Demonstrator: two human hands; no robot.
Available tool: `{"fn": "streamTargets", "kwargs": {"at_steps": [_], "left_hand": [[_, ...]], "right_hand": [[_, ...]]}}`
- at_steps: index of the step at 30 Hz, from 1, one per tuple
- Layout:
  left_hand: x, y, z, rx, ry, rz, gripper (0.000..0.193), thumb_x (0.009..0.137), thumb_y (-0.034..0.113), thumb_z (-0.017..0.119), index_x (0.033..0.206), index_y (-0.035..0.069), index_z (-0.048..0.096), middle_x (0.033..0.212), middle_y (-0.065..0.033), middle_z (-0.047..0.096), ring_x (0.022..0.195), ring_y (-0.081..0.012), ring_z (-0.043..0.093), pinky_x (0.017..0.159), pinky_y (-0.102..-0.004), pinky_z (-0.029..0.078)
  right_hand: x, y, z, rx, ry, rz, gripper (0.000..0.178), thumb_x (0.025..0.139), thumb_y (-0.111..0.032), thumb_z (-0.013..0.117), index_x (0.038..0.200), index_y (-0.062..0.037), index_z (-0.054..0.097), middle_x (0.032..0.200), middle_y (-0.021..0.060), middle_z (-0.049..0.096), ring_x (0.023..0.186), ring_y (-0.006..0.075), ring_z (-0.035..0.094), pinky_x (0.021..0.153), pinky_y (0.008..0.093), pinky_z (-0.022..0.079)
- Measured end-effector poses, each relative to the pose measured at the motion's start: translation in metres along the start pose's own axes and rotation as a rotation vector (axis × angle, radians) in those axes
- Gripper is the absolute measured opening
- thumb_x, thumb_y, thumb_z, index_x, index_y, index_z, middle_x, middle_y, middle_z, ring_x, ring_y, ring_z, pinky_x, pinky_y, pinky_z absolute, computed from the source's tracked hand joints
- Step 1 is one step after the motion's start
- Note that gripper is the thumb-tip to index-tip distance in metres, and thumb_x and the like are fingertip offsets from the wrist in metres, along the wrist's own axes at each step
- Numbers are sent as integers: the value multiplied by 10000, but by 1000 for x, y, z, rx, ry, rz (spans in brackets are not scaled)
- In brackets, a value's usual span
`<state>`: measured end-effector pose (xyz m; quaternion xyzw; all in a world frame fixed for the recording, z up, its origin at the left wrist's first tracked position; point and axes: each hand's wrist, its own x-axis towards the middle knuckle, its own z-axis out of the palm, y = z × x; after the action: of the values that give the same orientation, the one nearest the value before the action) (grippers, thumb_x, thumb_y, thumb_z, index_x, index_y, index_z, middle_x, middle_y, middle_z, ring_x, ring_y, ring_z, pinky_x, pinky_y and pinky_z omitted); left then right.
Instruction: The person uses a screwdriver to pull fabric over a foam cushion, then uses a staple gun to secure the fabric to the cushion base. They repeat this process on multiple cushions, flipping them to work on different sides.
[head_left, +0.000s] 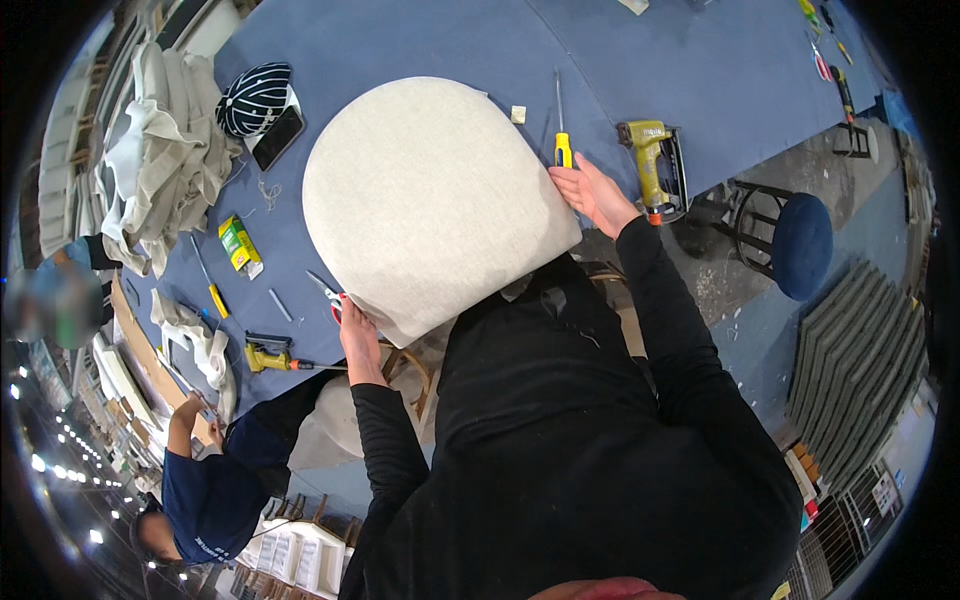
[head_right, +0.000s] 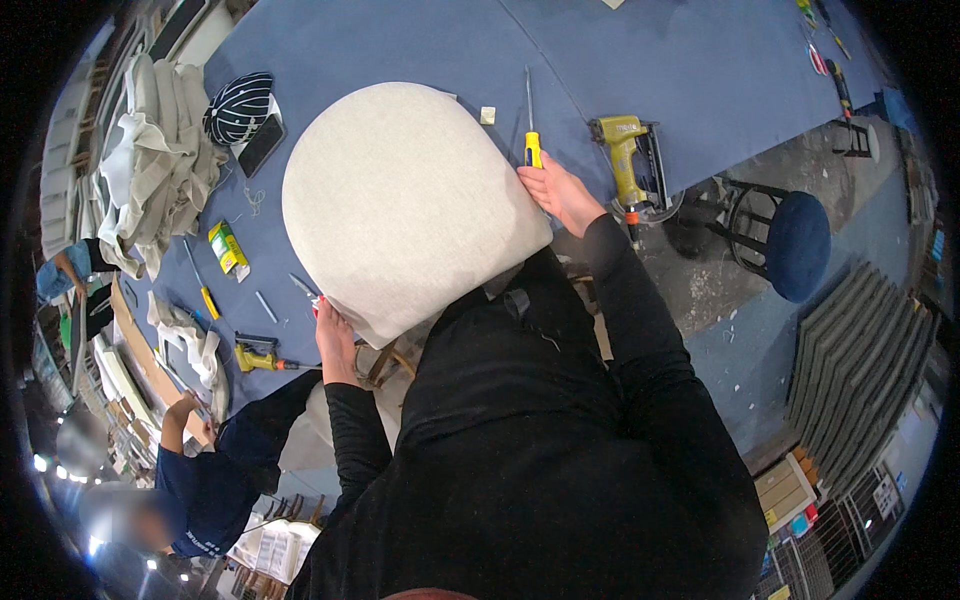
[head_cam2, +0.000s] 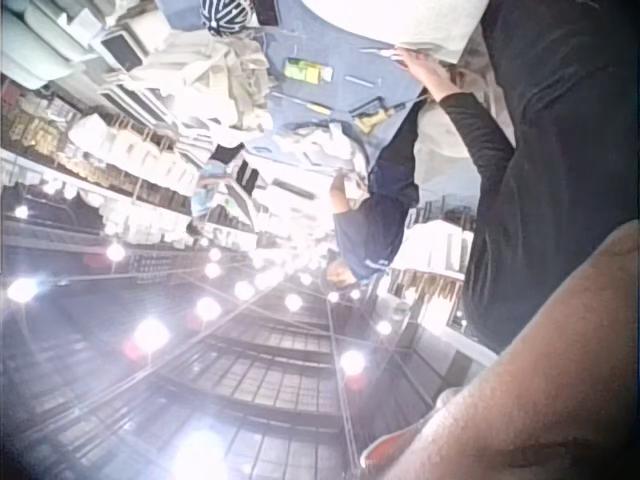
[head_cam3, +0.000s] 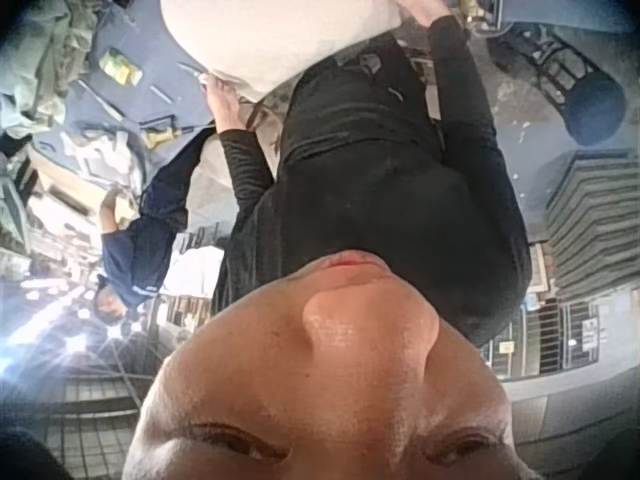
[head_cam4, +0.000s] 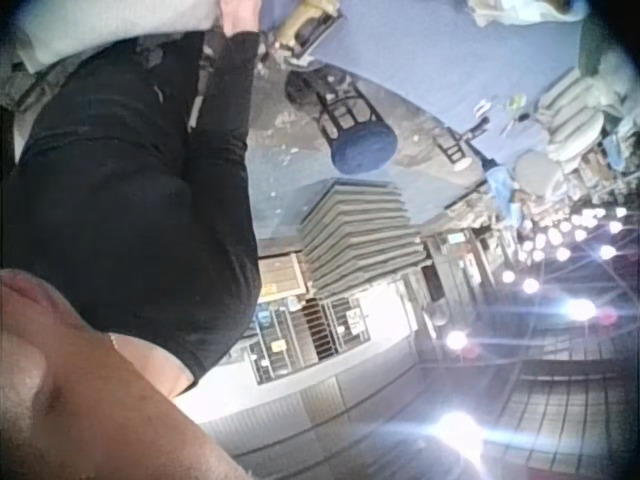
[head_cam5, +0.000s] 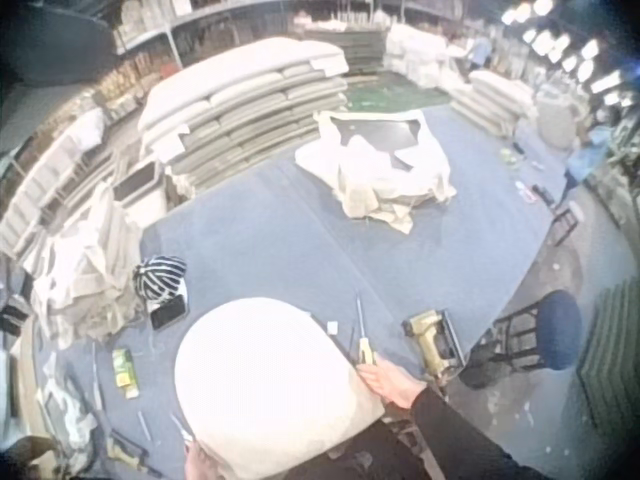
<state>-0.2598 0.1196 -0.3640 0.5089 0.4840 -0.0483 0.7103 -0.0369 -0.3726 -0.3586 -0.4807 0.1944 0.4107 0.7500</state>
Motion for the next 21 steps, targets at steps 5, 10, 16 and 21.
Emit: {"fn": "streamTargets", "kwargs": {"at_steps": [5,10,16,21], "left_hand": [[7,6,-4,-12,8,-79,752,1159,532,439,1683,-1,357,1728,-128,414,1588,-299,378,1305,-421,277],[19,24,30,-178,57,-8,727,1127,587,494,1561,6,550,1494,-147,663,1337,-307,636,1147,-424,482],[34,60,91,-182,-325,-191,770,1113,626,464,1569,11,546,1504,-180,662,1329,-284,676,1116,-396,548],[-72,198,236,7,-808,206,691,1168,570,415,1593,34,519,1514,-125,651,1351,-236,662,1139,-378,541]], "right_hand": [[11,-9,14,-108,51,73,905,1152,-647,349,1683,85,300,1756,229,340,1634,273,336,1327,362,250],[5,-24,67,-311,162,-109,754,1148,-569,460,1618,20,468,1555,124,576,1415,204,528,1226,338,353],[-140,-134,193,-633,-25,-829,732,1050,-387,707,1601,9,434,1409,234,669,1285,271,657,1074,392,512],[-142,-148,279,-626,36,-1159,699,997,-328,779,1557,0,518,1172,140,638,999,216,614,902,345,510]]}}
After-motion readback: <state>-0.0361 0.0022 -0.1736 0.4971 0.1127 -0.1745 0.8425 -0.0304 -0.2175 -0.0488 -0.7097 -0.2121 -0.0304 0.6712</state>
